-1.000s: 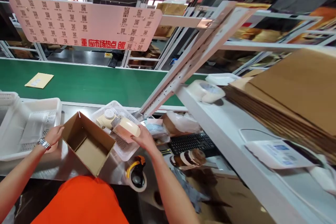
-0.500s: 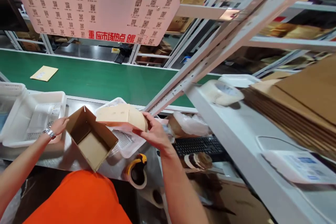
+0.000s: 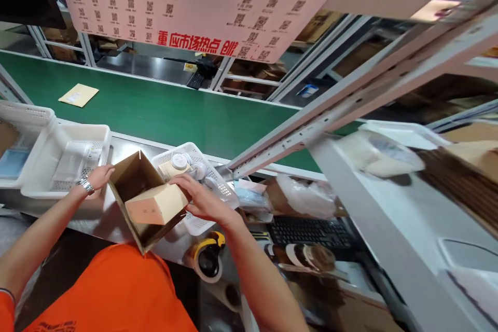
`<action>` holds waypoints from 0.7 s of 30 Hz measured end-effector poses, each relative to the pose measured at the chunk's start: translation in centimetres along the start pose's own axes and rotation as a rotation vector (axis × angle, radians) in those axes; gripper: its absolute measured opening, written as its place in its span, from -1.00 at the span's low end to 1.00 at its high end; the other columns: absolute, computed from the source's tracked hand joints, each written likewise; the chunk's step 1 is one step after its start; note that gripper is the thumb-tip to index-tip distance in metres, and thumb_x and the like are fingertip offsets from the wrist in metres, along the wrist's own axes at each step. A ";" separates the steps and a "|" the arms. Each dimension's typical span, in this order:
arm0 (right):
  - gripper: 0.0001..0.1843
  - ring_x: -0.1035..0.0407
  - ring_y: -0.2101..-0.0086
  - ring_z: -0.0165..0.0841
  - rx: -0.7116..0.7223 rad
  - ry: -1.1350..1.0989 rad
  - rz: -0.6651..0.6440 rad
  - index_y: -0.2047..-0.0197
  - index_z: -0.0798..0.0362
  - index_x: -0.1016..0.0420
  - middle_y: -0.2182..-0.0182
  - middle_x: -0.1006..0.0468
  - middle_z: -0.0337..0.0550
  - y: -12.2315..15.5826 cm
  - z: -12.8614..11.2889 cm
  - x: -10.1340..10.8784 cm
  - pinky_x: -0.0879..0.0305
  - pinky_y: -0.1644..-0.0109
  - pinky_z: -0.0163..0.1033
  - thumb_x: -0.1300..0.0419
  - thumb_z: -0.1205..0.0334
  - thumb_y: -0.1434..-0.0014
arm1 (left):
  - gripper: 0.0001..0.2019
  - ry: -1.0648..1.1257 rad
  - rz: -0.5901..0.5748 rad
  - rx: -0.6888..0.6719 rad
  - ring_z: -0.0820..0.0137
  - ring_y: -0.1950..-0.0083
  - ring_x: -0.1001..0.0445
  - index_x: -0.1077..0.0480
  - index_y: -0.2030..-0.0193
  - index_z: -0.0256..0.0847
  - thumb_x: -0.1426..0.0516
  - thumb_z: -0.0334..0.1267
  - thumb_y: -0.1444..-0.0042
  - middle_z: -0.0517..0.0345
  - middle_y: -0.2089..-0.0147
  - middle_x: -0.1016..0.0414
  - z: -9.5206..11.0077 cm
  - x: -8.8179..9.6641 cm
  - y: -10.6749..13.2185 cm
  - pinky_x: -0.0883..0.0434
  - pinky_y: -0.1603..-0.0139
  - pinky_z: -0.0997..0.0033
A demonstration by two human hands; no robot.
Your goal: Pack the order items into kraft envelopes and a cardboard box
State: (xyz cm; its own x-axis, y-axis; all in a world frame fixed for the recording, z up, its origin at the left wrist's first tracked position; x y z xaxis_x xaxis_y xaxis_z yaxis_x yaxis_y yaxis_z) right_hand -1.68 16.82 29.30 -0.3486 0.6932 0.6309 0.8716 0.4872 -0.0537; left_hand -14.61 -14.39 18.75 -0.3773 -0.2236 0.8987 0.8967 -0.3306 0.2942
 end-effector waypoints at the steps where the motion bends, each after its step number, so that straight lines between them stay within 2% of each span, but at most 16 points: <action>1: -0.24 -0.45 -0.28 -0.07 -0.011 0.019 -0.022 -0.34 -0.10 -0.54 -0.30 -0.54 0.00 0.0 -0.2 0.0 -0.40 -0.39 0.00 -0.28 0.46 -0.05 | -0.59 0.003 0.001 0.004 0.09 -0.11 -0.66 -0.59 -0.15 -0.34 0.08 -0.27 -0.57 -0.25 -0.08 -0.72 0.1 0.0 -0.1 -0.42 -0.10 0.25; 3: -0.23 -0.50 -0.24 -0.07 -0.056 0.053 -0.077 -0.33 -0.14 -0.58 -0.32 -0.54 0.01 -0.3 -0.4 -0.8 -0.45 -0.33 -0.03 -0.31 0.45 -0.05 | -0.60 0.001 0.001 0.017 0.11 -0.07 -0.66 -0.59 -0.14 -0.33 0.07 -0.27 -0.57 -0.23 -0.03 -0.72 0.2 -0.1 -0.2 -0.41 -0.08 0.25; 6: -0.26 -0.56 -0.20 0.01 -0.042 0.030 -0.194 -0.21 -0.14 -0.71 -0.25 -0.64 0.00 -1.0 -0.6 -4.0 -0.44 -0.39 0.04 -0.49 0.36 0.10 | -0.63 -0.011 -0.002 0.037 0.15 -0.02 -0.66 -0.58 -0.10 -0.30 0.06 -0.27 -0.58 -0.17 0.03 -0.71 0.2 -0.1 -0.2 -0.39 -0.03 0.28; 8: -0.45 -0.54 -0.23 0.13 -0.004 0.003 -0.224 0.07 -0.09 -0.80 -0.02 -0.75 -0.02 -1.3 -0.5 -6.5 -0.27 -0.53 0.20 -0.61 0.28 0.23 | -0.64 -0.014 -0.002 0.039 0.16 -0.01 -0.66 -0.57 -0.08 -0.29 0.06 -0.27 -0.58 -0.14 0.04 -0.71 0.2 -0.2 -0.2 -0.37 -0.01 0.31; 10: -0.72 -0.51 -0.26 0.21 -0.022 -0.010 -0.169 0.46 -0.10 -0.70 0.34 -0.73 -0.10 -1.4 0.2 -8.2 -0.04 -0.63 0.34 -0.66 0.16 0.24 | -0.64 -0.013 0.003 0.038 0.15 -0.02 -0.65 -0.56 -0.08 -0.31 0.06 -0.27 -0.58 -0.16 0.03 -0.71 0.3 -0.2 -0.2 -0.36 0.00 0.31; 11: -0.67 -0.50 -0.27 0.22 -0.050 -0.019 -0.127 0.60 -0.12 -0.58 0.49 -0.65 -0.15 -1.2 0.7 -8.6 0.03 -0.64 0.38 -0.66 0.10 0.20 | -0.64 -0.011 0.004 0.038 0.14 -0.03 -0.65 -0.56 -0.08 -0.34 0.06 -0.27 -0.59 -0.18 0.02 -0.70 0.3 -0.2 -0.2 -0.36 0.00 0.31; 13: -0.53 -0.51 -0.26 0.20 -0.109 -0.059 -0.076 0.68 -0.15 -0.44 0.64 -0.52 -0.21 -0.8 1.9 -8.7 0.02 -0.63 0.41 -0.66 0.02 0.14 | -0.62 -0.002 0.008 0.039 0.12 -0.05 -0.65 -0.56 -0.10 -0.37 0.07 -0.27 -0.59 -0.22 -0.01 -0.71 0.2 -0.4 -0.2 -0.35 -0.01 0.30; 14: -0.58 -0.53 -0.23 0.17 -0.129 -0.088 -0.079 0.64 -0.15 -0.49 0.61 -0.56 -0.22 -0.6 2.4 -8.4 -0.04 -0.61 0.40 -0.66 0.00 0.12 | -0.62 0.006 0.011 0.039 0.11 -0.07 -0.65 -0.55 -0.12 -0.38 0.07 -0.27 -0.59 -0.24 -0.03 -0.71 0.1 -0.5 -0.2 -0.36 -0.02 0.30; 16: -0.75 -0.58 -0.16 0.06 -0.154 -0.135 -0.058 0.39 -0.15 -0.70 0.37 -0.74 -0.17 -0.6 3.8 -6.6 -0.20 -0.56 0.30 -0.60 -0.04 -0.02 | -0.61 0.024 0.018 0.038 0.10 -0.09 -0.65 -0.55 -0.16 -0.39 0.08 -0.28 -0.59 -0.25 -0.06 -0.71 0.0 -0.7 -0.1 -0.37 -0.05 0.29; 18: -0.74 -0.59 -0.11 -0.03 -0.176 -0.144 0.096 0.10 -0.15 -0.76 0.06 -0.79 -0.11 -1.0 6.1 -3.1 -0.33 -0.48 0.20 -0.46 -0.05 -0.20 | -0.60 0.039 0.026 0.041 0.10 -0.10 -0.66 -0.55 -0.19 -0.37 0.08 -0.27 -0.58 -0.24 -0.07 -0.71 -0.2 -0.9 0.0 -0.40 -0.07 0.27; 19: -0.73 -0.58 -0.11 -0.05 -0.200 -0.132 0.211 0.03 -0.15 -0.75 -0.02 -0.77 -0.08 -1.1 7.6 -1.1 -0.35 -0.46 0.17 -0.39 -0.02 -0.25 | -0.60 0.043 0.030 0.045 0.10 -0.10 -0.66 -0.55 -0.21 -0.36 0.08 -0.26 -0.57 -0.24 -0.08 -0.71 -0.3 -0.9 0.0 -0.41 -0.08 0.26; 21: -0.77 -0.56 -0.10 -0.03 -0.307 -0.124 0.399 0.06 -0.11 -0.73 -0.03 -0.75 -0.03 -1.3 11.5 1.5 -0.35 -0.45 0.20 -0.35 0.09 -0.22 | -0.59 0.044 0.039 0.055 0.09 -0.10 -0.67 -0.55 -0.23 -0.32 0.08 -0.26 -0.56 -0.23 -0.10 -0.72 -0.4 -0.9 -0.1 -0.44 -0.10 0.23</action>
State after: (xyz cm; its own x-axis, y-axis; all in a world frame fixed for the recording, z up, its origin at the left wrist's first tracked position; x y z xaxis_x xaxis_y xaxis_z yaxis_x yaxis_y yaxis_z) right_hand -7.35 23.32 21.37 0.0090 0.8601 0.5100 0.9995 0.0071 -0.0297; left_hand -14.42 -14.48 17.79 -0.3507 -0.2754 0.8951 0.9217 -0.2707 0.2779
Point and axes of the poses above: each hand's wrist, its own y-axis away from the middle knuckle, its own x-axis out of the back of the hand, z = x × y, the point moved 9 cm from there along -y, towards the middle knuckle
